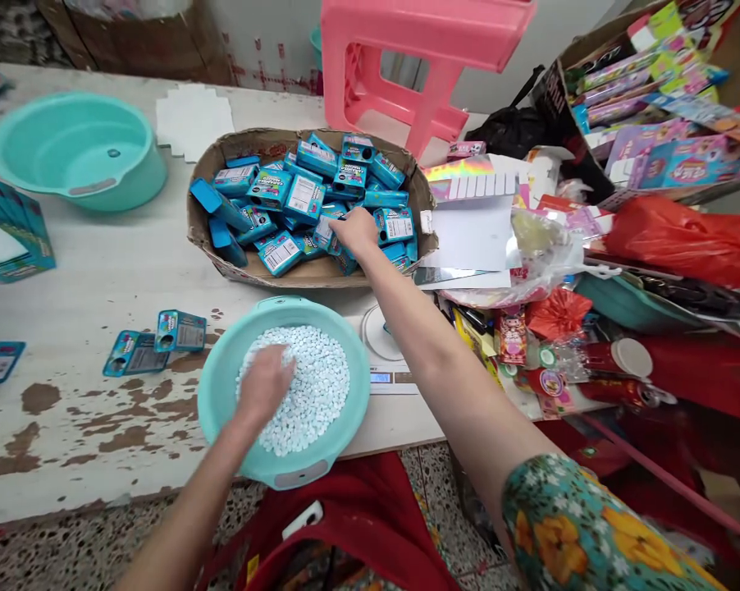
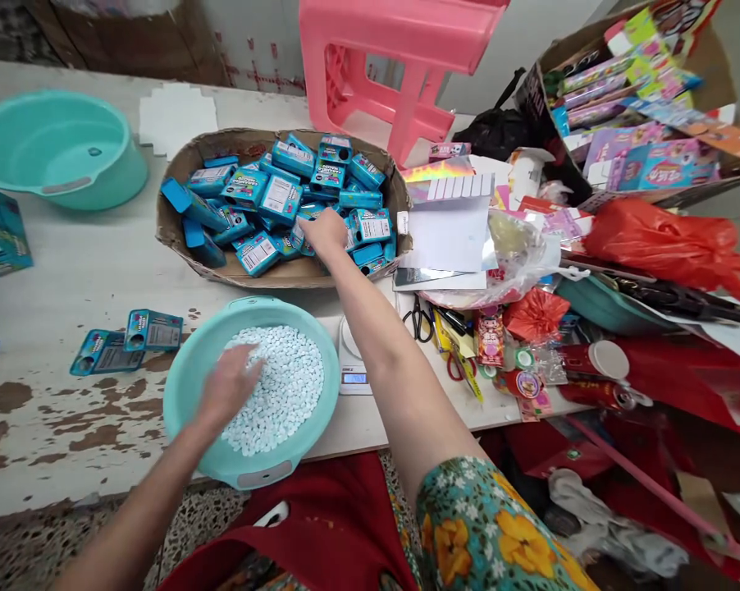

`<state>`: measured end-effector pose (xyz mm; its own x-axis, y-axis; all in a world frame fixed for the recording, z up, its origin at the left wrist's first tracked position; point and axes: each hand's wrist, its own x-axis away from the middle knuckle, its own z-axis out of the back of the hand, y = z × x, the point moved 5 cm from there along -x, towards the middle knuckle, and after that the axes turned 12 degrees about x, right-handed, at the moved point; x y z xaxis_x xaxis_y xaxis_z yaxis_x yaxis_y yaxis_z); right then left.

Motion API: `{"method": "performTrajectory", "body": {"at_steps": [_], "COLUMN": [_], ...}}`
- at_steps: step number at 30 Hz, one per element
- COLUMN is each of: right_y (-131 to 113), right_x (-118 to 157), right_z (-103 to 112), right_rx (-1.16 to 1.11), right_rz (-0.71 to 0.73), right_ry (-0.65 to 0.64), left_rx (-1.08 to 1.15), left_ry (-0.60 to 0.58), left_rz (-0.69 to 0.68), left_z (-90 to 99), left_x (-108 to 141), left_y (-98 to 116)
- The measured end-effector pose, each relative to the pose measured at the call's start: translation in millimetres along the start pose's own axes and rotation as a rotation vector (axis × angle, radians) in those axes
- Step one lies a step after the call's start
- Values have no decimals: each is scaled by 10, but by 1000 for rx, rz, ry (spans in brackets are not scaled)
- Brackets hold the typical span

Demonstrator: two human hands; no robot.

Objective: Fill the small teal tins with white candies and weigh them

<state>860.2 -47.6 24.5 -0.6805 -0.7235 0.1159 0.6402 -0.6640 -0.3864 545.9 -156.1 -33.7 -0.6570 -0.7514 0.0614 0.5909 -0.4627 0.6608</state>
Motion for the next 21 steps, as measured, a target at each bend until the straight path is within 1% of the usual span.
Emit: {"method": "performTrajectory", "body": {"at_steps": [1, 2, 3, 4, 5, 6, 8, 10, 12, 13, 15, 16, 18, 20, 21], "right_y": [41, 93, 160, 238, 330, 441, 704, 970, 1232, 1352, 1555, 1629, 1719, 1737, 1726], "right_x": [111, 257, 441, 662, 918, 1201, 1810, 2390, 2862, 3044, 3295, 3374, 3465, 3498, 3495], "right_z": [117, 245, 380, 516, 652, 786, 1005, 1076, 974, 866, 580, 425, 134, -79, -148], "right_rx": [-23, -57, -102, -160, -237, -311, -402, -414, -351, -294, -164, -87, 62, 170, 190], "right_rz": [18, 43, 66, 99, 133, 155, 166, 175, 155, 144, 124, 124, 127, 133, 141], "right_ry": [49, 99, 143, 173, 195, 213, 224, 138, 18, -34, -98, -107, -103, -92, -91], "left_rx": [23, 21, 2, -24, -50, -63, -33, 83, 298, 439, 762, 927, 1216, 1409, 1468], "left_ry": [-168, -296, -382, -452, -499, -536, -598, -608, -575, -547, -487, -449, -352, -239, -191], "left_rz": [-66, -120, -161, -194, -212, -219, -195, -101, 40, 129, 330, 420, 552, 636, 679], "left_z": [-272, -505, -689, -831, -926, -981, -994, -903, -762, -691, -586, -554, -527, -539, -558], "left_x": [50, 112, 176, 241, 301, 356, 445, 480, 457, 429, 360, 321, 239, 162, 134], "left_y": [178, 323, 430, 498, 528, 527, 458, 348, 253, 214, 163, 153, 150, 147, 141]}}
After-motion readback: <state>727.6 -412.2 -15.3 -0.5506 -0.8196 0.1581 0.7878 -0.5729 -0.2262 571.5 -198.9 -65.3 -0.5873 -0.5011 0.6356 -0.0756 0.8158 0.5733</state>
